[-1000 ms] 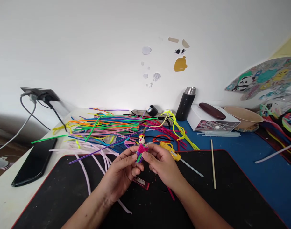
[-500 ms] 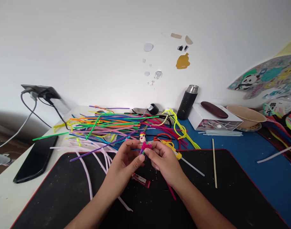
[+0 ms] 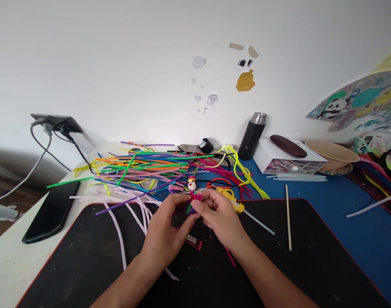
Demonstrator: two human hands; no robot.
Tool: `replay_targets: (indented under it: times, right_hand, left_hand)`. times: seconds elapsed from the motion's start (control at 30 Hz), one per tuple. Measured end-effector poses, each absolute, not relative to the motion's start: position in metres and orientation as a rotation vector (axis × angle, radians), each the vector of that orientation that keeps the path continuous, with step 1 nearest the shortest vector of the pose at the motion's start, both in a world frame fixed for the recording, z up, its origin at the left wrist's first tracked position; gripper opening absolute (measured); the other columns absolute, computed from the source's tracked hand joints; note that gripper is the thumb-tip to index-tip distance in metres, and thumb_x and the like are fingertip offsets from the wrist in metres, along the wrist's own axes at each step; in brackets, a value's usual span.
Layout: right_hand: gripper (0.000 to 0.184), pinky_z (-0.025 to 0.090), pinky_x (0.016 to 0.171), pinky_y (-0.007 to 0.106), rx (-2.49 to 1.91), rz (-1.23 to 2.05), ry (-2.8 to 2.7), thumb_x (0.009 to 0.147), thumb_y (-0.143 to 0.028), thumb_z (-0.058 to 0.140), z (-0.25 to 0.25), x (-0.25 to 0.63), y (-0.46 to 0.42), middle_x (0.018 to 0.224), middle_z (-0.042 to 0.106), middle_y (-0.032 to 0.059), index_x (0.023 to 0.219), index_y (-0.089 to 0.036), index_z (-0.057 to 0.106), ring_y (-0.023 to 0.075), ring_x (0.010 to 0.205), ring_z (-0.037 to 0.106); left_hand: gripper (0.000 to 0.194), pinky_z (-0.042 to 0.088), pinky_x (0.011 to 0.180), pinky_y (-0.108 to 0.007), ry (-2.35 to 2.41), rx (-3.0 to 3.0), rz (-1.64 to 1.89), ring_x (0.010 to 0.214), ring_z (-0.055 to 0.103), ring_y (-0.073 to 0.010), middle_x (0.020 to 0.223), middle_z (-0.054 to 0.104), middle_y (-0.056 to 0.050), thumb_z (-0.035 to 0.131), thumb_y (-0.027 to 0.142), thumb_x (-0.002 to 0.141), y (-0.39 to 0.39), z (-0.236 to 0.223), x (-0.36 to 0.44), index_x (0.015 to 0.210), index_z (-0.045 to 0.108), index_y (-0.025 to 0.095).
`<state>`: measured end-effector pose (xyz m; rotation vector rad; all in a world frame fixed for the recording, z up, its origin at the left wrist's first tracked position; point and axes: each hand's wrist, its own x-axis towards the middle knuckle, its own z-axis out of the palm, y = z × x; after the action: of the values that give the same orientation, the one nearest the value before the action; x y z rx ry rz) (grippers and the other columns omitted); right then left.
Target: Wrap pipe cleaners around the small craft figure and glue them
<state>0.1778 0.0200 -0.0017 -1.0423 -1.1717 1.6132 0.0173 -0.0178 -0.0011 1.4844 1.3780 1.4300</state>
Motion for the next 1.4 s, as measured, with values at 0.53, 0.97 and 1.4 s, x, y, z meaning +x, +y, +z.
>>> replay_targets:
  times: [0.53, 0.97, 1.4]
  right_hand:
    - [0.048, 0.022, 0.043, 0.024, -1.011, 1.669, -1.178, 0.081, -0.063, 0.084, 0.003, 0.178, 0.019, 0.063, 0.052, -0.0074, 0.093, -0.020, 0.068, 0.0066, 0.046, 0.032]
    - [0.037, 0.024, 0.046, 0.025, -1.093, 1.454, -1.381, 0.090, -0.055, 0.076, 0.004, 0.179, 0.018, 0.059, 0.045, -0.0068, 0.081, -0.020, 0.068, 0.0097, 0.050, 0.034]
    - [0.029, 0.033, 0.054, 0.027, -1.146, 1.246, -1.500, 0.095, -0.045, 0.067, 0.005, 0.180, 0.016, 0.066, 0.053, -0.0023, 0.080, -0.020, 0.069, 0.0136, 0.059, 0.042]
  left_hand:
    - [0.025, 0.065, 0.077, -0.032, 1.202, 1.119, 1.445, 0.087, 0.077, -0.0213, 0.095, 0.078, -0.004, 0.086, 0.035, 0.085, -0.015, 0.005, 0.020, 0.102, 0.073, 0.022]
    - [0.033, 0.066, 0.069, -0.029, 1.099, 0.963, 1.449, 0.075, 0.072, -0.0162, 0.090, 0.074, -0.002, 0.092, 0.037, 0.080, -0.010, 0.000, 0.017, 0.100, 0.073, 0.020]
    - [0.033, 0.067, 0.070, -0.028, 1.099, 0.945, 1.430, 0.079, 0.074, -0.0167, 0.094, 0.076, -0.003, 0.092, 0.036, 0.081, -0.008, -0.001, 0.016, 0.104, 0.075, 0.020]
